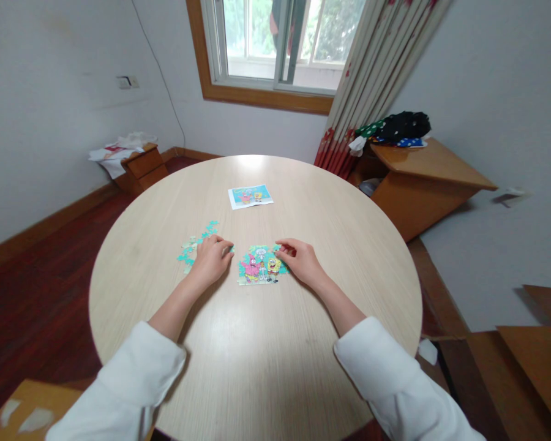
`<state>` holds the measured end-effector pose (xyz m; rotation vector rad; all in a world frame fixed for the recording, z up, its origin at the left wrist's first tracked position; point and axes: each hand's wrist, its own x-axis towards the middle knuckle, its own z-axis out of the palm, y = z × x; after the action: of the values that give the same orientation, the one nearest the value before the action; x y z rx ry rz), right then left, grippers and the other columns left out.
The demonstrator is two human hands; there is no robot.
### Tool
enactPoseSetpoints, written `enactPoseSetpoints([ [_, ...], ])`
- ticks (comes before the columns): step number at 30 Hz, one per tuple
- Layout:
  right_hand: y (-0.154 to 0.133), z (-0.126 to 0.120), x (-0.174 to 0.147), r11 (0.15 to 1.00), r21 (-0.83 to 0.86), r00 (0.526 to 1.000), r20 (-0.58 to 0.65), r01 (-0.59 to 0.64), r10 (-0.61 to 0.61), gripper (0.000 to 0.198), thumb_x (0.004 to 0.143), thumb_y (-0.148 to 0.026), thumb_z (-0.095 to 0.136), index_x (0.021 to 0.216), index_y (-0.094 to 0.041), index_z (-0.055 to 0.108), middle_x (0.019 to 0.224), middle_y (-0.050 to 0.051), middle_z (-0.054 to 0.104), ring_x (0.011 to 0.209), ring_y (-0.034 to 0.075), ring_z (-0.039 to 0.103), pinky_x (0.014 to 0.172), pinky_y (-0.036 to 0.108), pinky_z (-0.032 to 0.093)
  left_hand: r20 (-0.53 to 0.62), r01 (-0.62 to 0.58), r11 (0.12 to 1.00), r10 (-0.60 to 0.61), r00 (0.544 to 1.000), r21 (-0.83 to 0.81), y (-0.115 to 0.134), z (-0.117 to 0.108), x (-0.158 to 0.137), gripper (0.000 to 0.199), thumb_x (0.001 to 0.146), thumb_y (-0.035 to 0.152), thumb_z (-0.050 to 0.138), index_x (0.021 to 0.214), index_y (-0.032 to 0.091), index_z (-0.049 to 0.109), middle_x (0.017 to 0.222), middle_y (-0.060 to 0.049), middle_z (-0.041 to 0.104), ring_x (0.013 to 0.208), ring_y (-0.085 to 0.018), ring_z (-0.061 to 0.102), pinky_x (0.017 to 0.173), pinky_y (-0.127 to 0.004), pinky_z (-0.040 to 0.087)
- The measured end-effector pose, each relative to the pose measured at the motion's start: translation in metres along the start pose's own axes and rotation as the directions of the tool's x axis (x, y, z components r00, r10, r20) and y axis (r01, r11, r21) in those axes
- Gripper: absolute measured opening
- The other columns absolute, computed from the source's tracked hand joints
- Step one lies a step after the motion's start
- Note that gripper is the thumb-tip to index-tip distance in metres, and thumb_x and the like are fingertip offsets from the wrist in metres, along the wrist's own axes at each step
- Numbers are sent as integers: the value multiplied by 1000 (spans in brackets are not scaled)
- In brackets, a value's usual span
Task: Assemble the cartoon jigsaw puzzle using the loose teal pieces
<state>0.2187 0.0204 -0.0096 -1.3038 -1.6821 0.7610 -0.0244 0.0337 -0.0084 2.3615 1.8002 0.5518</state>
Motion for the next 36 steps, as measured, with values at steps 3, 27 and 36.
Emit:
enactPoseSetpoints([
  [3,1,0,1,1000,7,1000,3,-2,2,23,72,-26,63,92,-15,69,76,4,67,65,13,58,63,27,49,-9,2,1000,-2,1000,4,0,1,0,26,81,26,53,99,19,69,101,-11,60,97,-28,53,85,-41,40],
  [27,-4,-8,1,997,-70,999,-39,-23,20,26,76,-24,57,95,-14,70,75,5,68,65,14,58,64,28,47,13,32,999,-32,999,11,4,-4,-1,26,82,26,53,100,17,68,102,-11,61,100,-29,54,86,-41,40],
  [36,-3,-8,1,999,-41,999,-34,-30,28,26,75,-26,59,95,-14,69,75,4,68,65,13,58,64,27,47,57,52,998,-54,997,26,9,-10,-2,26,83,25,52,102,18,68,106,-11,61,105,-28,53,87,-41,39],
])
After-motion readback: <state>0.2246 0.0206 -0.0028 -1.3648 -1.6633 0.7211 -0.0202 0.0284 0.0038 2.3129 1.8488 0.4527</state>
